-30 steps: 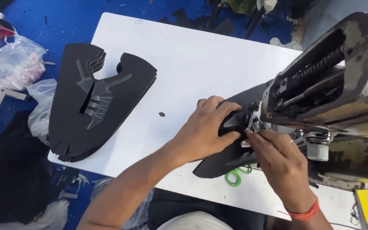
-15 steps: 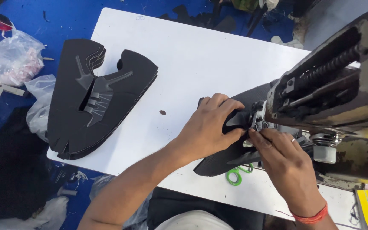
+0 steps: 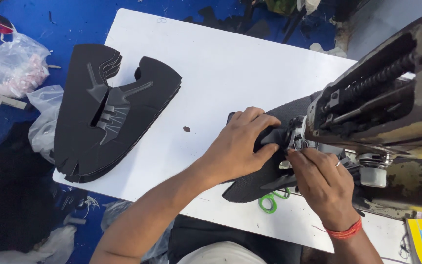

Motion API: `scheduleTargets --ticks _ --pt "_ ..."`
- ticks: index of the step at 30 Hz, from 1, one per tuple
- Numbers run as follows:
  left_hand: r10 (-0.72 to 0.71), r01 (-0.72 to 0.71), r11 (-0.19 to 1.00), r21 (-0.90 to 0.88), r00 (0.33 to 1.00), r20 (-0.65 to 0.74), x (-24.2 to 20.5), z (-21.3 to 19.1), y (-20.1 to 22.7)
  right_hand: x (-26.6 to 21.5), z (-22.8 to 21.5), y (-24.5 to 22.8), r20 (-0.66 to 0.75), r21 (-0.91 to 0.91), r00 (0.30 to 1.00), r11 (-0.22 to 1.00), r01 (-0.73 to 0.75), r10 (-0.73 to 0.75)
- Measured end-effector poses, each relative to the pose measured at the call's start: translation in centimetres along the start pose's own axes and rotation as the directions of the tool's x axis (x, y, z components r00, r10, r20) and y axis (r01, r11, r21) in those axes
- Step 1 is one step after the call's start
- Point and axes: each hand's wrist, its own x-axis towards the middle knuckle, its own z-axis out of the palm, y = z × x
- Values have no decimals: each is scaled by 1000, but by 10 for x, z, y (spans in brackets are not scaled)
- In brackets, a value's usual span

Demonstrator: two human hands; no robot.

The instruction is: Stitching together black shoe upper components using an industrial sewing machine.

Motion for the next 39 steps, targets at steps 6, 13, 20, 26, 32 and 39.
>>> scheduleTargets --ticks 6,13,20,26,32,39 --pt "-46 46 999 2 999 24 4 -2 6 4 -4 -1 35 4 999 1000 -16 16" --pt "-84 84 996 42 996 -1 7 8 1 9 -21 -11 141 47 977 984 -170 162" --pt "-119 117 990 77 993 23 8 11 4 -5 -24 -10 138 186 886 867 -462 443" --pt "-119 118 989 83 993 9 6 11 6 0 -21 -7 128 154 967 959 -237 218" --pt "-90 92 992 86 996 -26 5 12 10 7 -23 2 146 170 973 964 -203 179" --pt "-160 162 986 38 985 -66 -1 20 22 7 -27 16 213 202 963 957 -206 162"
